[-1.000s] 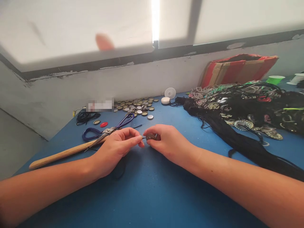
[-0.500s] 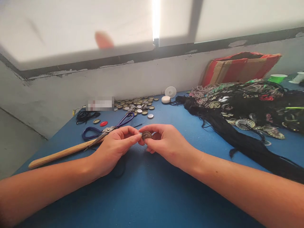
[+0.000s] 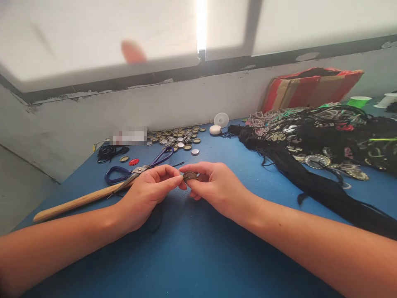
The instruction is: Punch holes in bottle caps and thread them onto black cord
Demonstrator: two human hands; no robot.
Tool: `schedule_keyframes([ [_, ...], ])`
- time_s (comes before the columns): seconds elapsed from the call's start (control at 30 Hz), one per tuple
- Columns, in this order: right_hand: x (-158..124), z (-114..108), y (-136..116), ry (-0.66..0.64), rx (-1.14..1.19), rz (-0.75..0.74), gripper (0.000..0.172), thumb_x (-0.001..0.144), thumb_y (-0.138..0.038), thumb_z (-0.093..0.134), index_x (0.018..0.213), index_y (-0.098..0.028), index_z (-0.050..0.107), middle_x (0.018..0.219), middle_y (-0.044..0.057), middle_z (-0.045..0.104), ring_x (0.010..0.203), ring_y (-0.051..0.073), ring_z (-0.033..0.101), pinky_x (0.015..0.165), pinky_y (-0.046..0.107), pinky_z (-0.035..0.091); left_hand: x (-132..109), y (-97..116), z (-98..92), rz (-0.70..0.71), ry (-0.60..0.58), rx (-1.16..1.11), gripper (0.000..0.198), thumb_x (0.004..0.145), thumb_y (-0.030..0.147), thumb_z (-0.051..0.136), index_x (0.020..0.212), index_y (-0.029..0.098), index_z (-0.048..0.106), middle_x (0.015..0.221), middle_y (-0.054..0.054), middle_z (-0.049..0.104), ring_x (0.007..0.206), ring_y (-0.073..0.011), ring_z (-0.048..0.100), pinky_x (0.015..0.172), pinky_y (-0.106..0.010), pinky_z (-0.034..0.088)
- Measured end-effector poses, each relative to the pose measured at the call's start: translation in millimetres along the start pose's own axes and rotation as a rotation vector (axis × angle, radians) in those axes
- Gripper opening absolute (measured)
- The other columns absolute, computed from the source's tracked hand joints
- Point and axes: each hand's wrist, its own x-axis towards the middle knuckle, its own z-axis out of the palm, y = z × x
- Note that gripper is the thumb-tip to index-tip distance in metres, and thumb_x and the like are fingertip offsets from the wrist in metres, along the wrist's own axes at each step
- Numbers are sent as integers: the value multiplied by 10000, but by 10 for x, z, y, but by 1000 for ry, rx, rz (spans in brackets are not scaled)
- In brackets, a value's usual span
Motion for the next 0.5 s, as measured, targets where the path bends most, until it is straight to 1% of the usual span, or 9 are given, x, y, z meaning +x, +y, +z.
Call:
schedule_keyframes([
  [0.13,-1,4,4,11,-20,7,376,783,-199,608,1155,-160,650,658,-51,611,588,96,565,616,261,470,0,-9,0,1,6,10,155,879,304,628,838,160,588,791,23,663,586,-37,456,636,-197,374],
  [0.3,-18,11,13,9,-42,-14,367,785,-209,613,1147,-175,658,684,-47,621,608,99,572,636,267,473,10,-12,10,1,10,13,157,886,304,616,842,157,586,794,17,656,571,-40,440,611,-203,363],
  [0.5,-23,9,8,8,-68,-33,363,800,-200,597,1160,-191,648,699,-54,636,605,96,572,621,265,475,6,-6,3,-1,9,-12,153,894,302,602,845,159,580,793,20,652,574,-37,447,607,-197,362],
])
